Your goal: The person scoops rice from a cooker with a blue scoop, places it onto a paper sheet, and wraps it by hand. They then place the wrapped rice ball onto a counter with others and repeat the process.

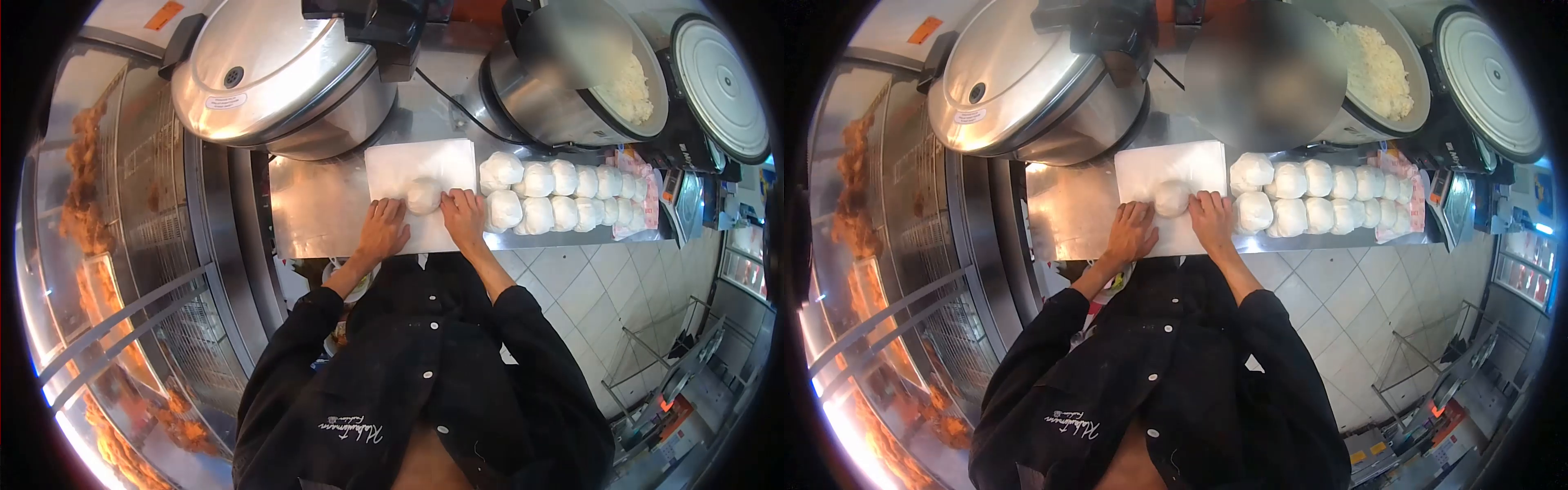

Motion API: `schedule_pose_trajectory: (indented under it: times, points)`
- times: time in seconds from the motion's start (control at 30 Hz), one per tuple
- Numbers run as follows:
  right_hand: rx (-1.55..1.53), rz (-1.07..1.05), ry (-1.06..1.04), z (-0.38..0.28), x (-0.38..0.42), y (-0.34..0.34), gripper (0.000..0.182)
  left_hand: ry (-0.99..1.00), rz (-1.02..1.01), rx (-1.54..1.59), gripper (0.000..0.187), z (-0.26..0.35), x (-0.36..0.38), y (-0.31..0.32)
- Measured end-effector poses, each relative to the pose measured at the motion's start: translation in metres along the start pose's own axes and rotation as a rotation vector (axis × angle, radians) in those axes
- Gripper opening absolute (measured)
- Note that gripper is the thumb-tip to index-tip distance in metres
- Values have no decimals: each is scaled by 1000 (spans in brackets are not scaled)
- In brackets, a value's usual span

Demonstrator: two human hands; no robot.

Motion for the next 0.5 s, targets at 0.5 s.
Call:
schedule_pose_trajectory:
  times: [0.5]
  points:
    - [-70,-425,486,-32,-67,37,70,59,3,4,54,-4,4,5]
Point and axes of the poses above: each hand's wrist, its own x-axis away from the middle knuckle, its own y-axis out of the palm, z = x × y, the point moved 4 cm from there along -x, towards the middle knuckle, and after that the axes turned 5 degrees about x, right-handed, at the moved point
